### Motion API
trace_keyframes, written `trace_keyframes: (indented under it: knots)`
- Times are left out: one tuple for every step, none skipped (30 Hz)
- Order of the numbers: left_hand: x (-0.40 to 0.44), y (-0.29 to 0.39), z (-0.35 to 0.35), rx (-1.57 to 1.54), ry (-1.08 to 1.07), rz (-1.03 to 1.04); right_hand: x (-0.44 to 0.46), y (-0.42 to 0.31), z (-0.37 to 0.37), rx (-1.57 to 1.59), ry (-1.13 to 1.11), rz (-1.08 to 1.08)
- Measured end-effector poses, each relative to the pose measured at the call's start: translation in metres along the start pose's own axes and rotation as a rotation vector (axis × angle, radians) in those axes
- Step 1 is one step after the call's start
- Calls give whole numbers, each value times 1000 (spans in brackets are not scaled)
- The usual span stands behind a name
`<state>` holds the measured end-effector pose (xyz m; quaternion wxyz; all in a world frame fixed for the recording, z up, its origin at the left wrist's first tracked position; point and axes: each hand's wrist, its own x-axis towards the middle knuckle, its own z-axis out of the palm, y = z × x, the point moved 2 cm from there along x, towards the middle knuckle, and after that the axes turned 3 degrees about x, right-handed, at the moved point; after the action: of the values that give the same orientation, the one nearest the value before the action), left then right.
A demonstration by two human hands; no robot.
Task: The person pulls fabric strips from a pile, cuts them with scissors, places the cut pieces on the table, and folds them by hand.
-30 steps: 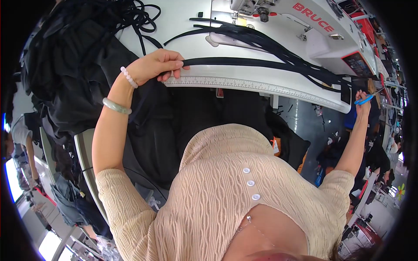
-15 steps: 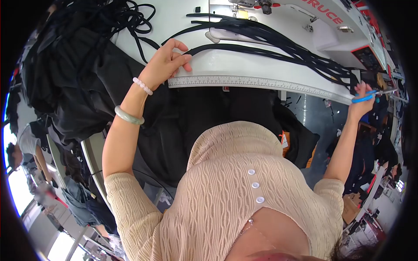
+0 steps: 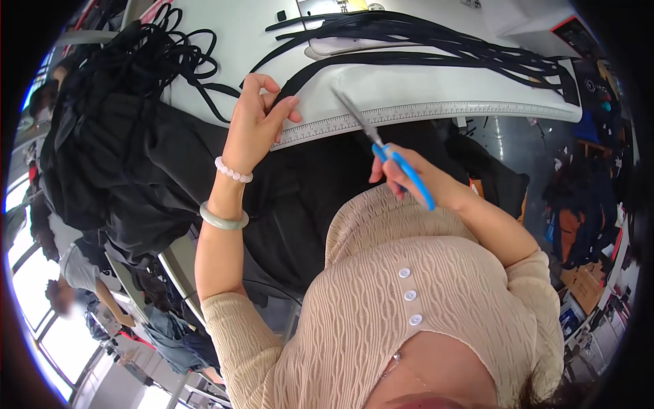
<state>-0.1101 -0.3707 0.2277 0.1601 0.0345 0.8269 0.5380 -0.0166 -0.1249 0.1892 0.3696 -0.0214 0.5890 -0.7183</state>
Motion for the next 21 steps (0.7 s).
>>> trace_keyframes:
  knots:
    - [0,0,-1,-25,3,-1,5,1,3,-41,-14,49]
    - [0,1,-1,-42,-16,-1,9,1,6,-83,-29,97]
    - [0,1,-2,-61,-34,-3,12,1,8,-99,-44,95]
    - [-1,2,-2,-79,-51,-5,14,0,9,-96,-45,86]
    - [-1,1,-2,-87,-60,-9,16,0,9,-92,-45,77]
    - [-1,1,-1,-96,-69,-14,17,-1,10,-88,-46,69]
    - [-1,0,-1,-104,-77,-18,18,-4,10,-120,-57,71]
    - [-1,0,0,-112,-80,-25,19,-9,10,-151,-68,73]
    - [-1,-1,1,-119,-83,-33,19,-12,11,-183,-79,75]
    - [-1,-1,2,-127,-85,-40,20,-13,11,-169,-75,66]
    - [-1,-2,2,-129,-73,-43,20,-14,11,-156,-73,57]
    - [0,-2,1,-133,-59,-47,20,-14,11,-143,-71,49]
    - [-1,-3,1,-136,-45,-51,21,-13,11,-122,-74,33]
    - [-1,-4,1,-135,-39,-47,21,-11,11,-101,-78,16]
    - [0,-4,0,-135,-33,-45,20,-8,10,-80,-81,-1]
    - [0,-4,1,-133,-27,-40,20,-6,10,-50,-77,-8]
    - [0,-5,0,-142,-24,-48,20,-4,10,-19,-71,-15]
    - [0,-6,0,-152,-22,-55,20,-2,10,11,-64,-21]
    - [1,-8,0,-162,-20,-62,19,-2,10,13,-66,-2]
    - [1,-9,0,-174,-18,-57,19,-2,9,16,-68,17]
    - [1,-11,1,-187,-17,-51,18,-2,10,18,-71,37]
